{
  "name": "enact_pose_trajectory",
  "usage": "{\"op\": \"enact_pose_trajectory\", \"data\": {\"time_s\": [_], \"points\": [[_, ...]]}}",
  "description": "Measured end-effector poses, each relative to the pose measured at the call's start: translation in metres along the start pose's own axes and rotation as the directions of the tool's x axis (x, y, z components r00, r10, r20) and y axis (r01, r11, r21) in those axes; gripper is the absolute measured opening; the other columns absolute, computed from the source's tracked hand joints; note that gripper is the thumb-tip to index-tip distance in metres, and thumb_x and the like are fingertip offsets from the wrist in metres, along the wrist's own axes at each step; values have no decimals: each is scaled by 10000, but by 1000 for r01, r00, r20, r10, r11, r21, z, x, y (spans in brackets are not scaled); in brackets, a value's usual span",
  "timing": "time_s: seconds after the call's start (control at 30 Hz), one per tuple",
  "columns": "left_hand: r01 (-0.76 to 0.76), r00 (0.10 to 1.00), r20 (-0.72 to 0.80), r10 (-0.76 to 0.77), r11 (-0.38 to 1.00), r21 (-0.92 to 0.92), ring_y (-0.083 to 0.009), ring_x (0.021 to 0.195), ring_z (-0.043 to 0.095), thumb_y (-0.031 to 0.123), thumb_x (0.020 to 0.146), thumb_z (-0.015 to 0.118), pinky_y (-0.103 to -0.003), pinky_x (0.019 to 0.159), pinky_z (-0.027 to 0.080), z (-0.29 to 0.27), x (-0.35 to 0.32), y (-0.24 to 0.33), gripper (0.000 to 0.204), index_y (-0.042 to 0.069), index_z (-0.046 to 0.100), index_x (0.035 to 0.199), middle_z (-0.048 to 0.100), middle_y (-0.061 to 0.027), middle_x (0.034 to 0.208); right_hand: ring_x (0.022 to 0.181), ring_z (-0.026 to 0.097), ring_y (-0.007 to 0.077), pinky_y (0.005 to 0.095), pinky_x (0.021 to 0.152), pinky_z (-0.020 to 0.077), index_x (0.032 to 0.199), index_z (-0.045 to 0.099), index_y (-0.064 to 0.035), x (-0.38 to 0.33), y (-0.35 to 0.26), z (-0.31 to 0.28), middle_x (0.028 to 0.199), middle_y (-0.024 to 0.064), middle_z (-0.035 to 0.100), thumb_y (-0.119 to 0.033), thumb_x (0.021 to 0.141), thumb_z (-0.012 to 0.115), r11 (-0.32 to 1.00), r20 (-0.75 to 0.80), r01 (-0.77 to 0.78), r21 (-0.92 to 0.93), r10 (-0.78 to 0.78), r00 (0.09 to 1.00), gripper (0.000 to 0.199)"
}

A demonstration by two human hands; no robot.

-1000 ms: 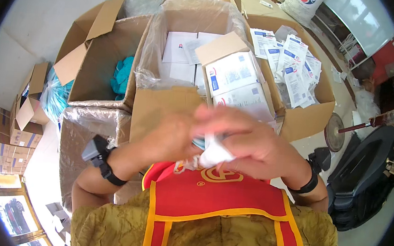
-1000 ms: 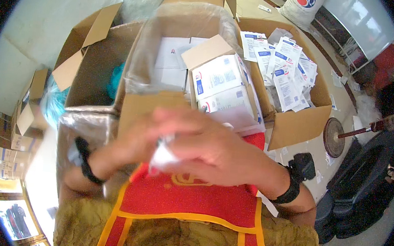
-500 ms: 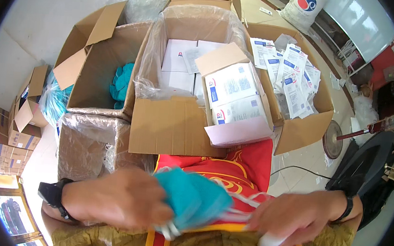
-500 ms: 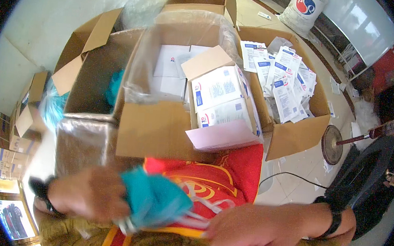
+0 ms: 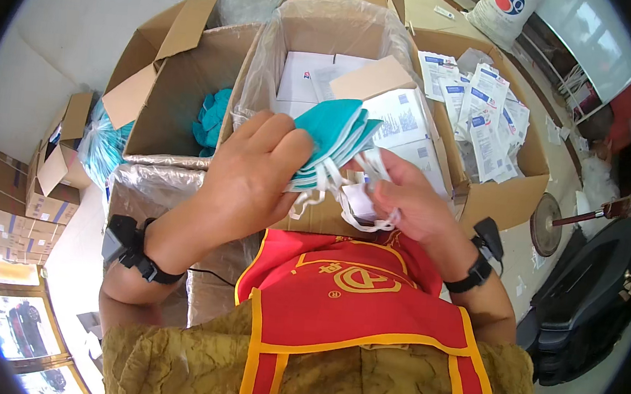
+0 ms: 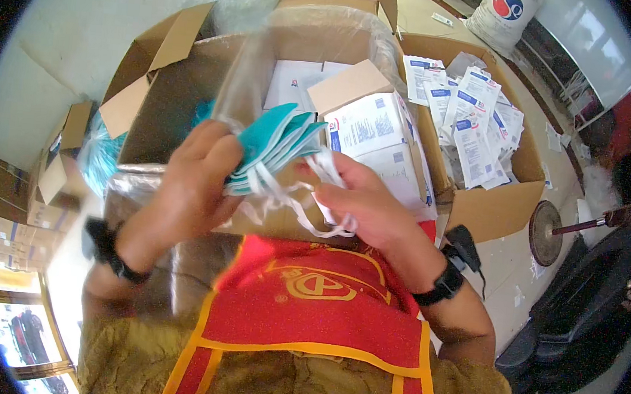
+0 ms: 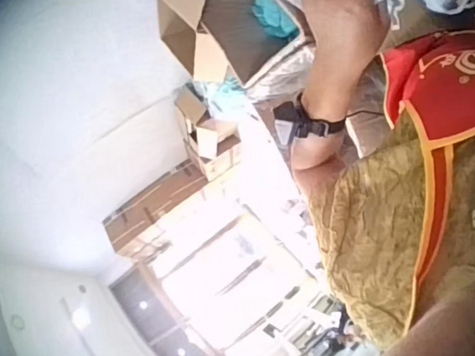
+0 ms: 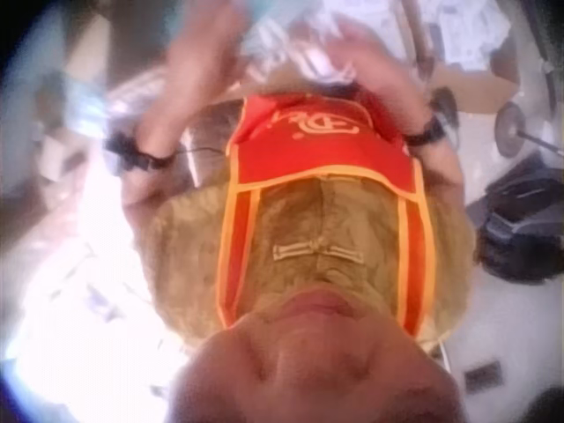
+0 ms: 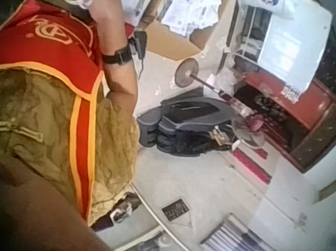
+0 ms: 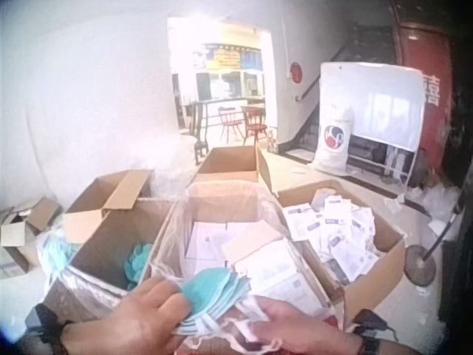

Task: The recorder is packing teal face masks into small cardboard boxes and placing them into larger cartons.

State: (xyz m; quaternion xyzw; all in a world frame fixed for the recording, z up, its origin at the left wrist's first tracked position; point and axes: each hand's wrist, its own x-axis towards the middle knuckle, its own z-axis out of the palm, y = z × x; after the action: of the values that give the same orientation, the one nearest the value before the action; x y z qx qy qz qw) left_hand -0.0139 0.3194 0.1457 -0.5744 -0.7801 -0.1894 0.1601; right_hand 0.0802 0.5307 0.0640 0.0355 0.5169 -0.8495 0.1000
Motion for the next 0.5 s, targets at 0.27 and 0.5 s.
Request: {"op": "enact_pose_trajectory", "data": {"time_s": [0.27, 0.5], "points": [[-17, 998, 59, 7, 985, 170, -323, 773, 524, 49, 548, 687, -389, 663, 446, 7, 0, -10, 367, 60, 451, 828, 485, -121, 785, 609, 553, 66, 202, 489, 389, 1102, 577, -2, -12, -17, 39, 800, 21, 627, -135, 836, 632, 886, 170, -326, -329, 395, 903, 303], [82, 958, 275, 80, 843, -532, -341, 829, 553, 138, 636, 703, -438, 712, 456, 47, -29, 3, 337, 65, 489, 886, 544, -136, 852, 1042, 519, 249, 342, 886, 409, 1054, 622, -18, -20, -33, 52, 1094, 107, 570, -137, 847, 647, 574, 580, 670, -471, -370, 725, 241]]}}
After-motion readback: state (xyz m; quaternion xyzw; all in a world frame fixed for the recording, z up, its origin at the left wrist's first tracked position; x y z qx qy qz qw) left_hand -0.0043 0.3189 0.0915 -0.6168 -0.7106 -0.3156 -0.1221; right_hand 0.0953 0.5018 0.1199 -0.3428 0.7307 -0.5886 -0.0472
